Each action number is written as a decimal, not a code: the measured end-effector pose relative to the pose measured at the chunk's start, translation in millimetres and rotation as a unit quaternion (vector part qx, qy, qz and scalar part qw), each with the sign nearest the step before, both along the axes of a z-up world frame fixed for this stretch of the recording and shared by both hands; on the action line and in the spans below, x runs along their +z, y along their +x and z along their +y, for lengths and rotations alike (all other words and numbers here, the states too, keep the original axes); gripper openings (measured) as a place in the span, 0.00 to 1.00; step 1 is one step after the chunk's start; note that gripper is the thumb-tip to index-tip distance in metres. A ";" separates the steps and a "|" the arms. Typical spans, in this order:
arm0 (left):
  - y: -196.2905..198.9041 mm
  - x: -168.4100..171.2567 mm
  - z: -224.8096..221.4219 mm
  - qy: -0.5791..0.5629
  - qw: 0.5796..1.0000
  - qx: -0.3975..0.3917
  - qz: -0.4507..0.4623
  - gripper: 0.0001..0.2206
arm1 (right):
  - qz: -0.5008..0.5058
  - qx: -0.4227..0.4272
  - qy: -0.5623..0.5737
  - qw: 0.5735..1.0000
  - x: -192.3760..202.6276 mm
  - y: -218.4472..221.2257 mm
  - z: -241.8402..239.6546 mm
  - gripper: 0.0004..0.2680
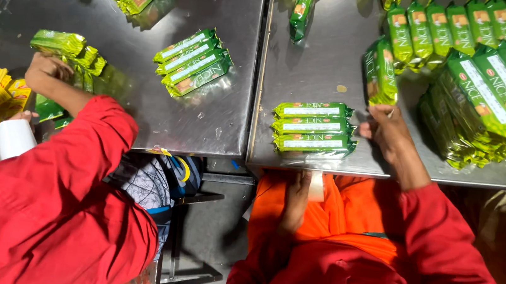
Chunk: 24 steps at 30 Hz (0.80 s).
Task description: The person groups several green biscuit packs together and wraps them with clear tape using a hand-held dispenser on a metal table.
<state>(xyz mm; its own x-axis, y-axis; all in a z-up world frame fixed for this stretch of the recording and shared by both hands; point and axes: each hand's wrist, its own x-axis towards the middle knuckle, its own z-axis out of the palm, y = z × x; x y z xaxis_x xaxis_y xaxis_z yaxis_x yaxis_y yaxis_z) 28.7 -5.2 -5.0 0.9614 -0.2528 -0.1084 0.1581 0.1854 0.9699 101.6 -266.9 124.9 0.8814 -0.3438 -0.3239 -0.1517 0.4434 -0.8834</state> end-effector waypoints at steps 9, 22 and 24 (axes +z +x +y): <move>-2.5 -23.6 2.3 -0.009 0.998 0.011 0.065 0.26 | -0.183 0.188 -0.629 0.732 65.5 -113.2 104.9 0.11; 29.0 144.1 39.6 0.411 0.756 0.081 -0.502 0.22 | -0.097 0.143 -0.796 0.580 -12.3 -71.9 64.3 0.04; 51.7 163.8 36.7 0.449 0.733 0.031 -0.510 0.27 | -0.072 0.174 -0.705 0.684 -19.7 -73.2 24.1 0.04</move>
<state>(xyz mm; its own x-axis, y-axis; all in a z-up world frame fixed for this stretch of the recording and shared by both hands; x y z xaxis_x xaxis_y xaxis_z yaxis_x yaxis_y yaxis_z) 80.4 31.5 158.8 0.6643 -0.4722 0.5794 -0.7164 -0.6234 0.3133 28.4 -242.8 105.2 0.9773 0.0129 0.2115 0.1013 -0.9051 -0.4129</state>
